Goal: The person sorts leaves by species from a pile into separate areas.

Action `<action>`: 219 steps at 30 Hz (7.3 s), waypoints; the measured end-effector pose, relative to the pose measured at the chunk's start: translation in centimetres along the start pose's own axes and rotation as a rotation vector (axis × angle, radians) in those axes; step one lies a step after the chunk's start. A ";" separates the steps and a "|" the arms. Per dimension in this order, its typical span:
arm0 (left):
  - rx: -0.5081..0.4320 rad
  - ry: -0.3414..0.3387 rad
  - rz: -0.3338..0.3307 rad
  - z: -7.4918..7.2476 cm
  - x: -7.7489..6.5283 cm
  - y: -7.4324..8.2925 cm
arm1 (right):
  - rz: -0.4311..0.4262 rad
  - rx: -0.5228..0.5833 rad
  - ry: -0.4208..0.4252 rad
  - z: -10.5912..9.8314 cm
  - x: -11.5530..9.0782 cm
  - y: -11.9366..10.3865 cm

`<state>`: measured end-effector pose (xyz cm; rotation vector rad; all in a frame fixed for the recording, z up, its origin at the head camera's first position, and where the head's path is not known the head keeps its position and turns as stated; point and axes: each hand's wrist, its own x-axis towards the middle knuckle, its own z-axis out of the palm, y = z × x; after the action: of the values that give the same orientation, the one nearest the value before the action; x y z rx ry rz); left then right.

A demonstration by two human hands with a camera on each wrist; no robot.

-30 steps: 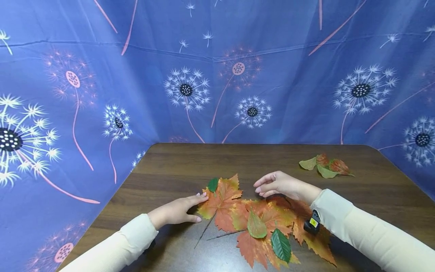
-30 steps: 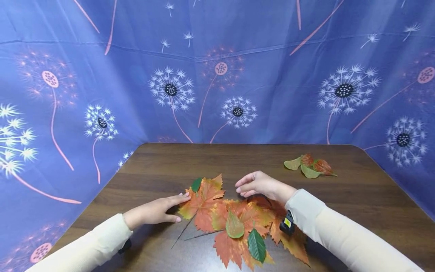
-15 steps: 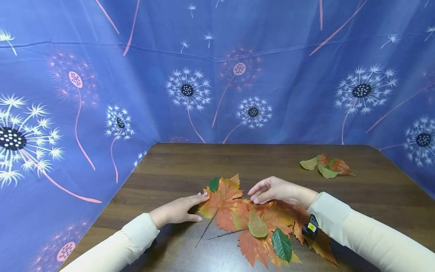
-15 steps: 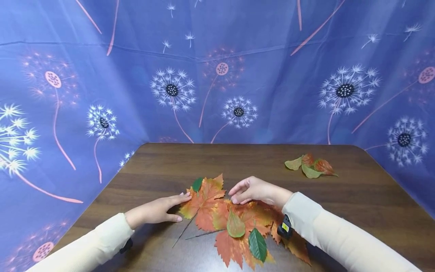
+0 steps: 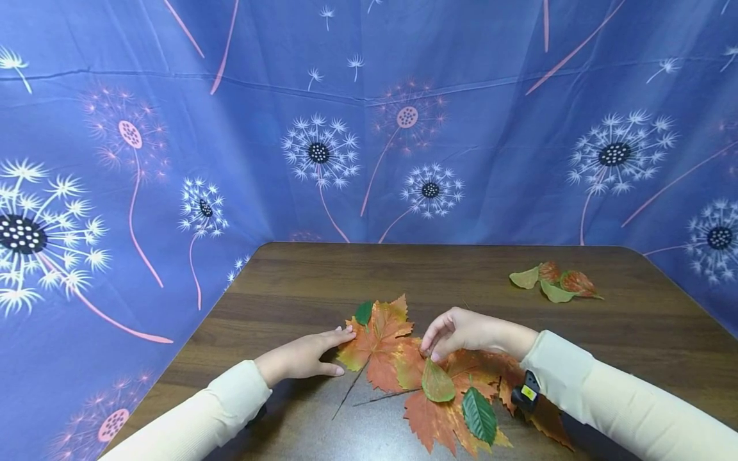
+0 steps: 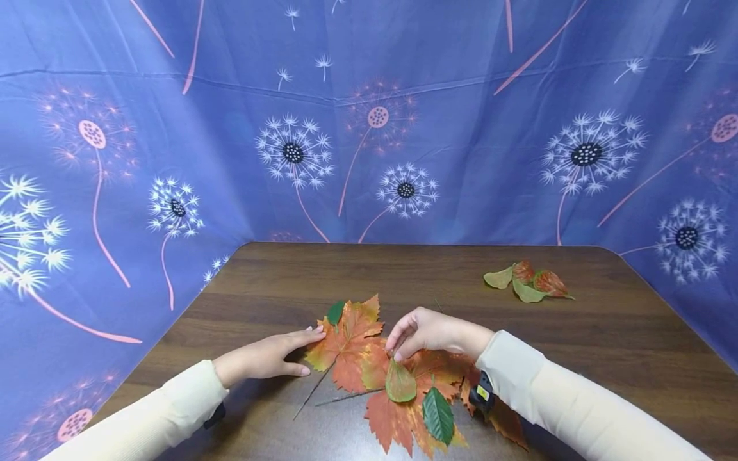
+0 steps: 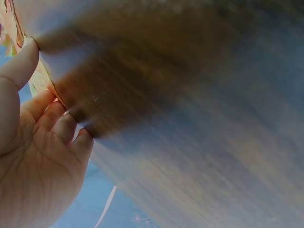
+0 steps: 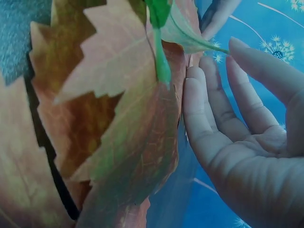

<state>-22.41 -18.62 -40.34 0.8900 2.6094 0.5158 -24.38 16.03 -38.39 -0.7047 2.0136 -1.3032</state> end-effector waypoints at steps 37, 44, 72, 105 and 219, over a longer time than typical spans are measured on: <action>-0.026 -0.005 -0.017 0.0 -0.2 0.1 | 0.020 0.106 0.050 0.5 -0.2 0.6; -0.028 -0.012 -0.022 0.0 0.0 0.1 | 0.020 0.147 0.072 0.3 -0.4 0.4; -0.025 -0.017 -0.021 0.0 0.0 0.2 | 0.001 0.192 0.179 -2.4 -1.9 0.2; -0.046 -0.022 -0.039 -0.4 -0.3 0.6 | 0.048 0.257 0.329 -6.5 -5.3 2.2; -0.011 -0.024 -0.029 -0.3 -0.2 0.5 | 0.266 0.569 0.945 -13.1 -12.1 8.5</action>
<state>-22.12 -18.44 -39.76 0.8491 2.5918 0.5079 -27.01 35.58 -39.53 0.5371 2.0791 -2.1310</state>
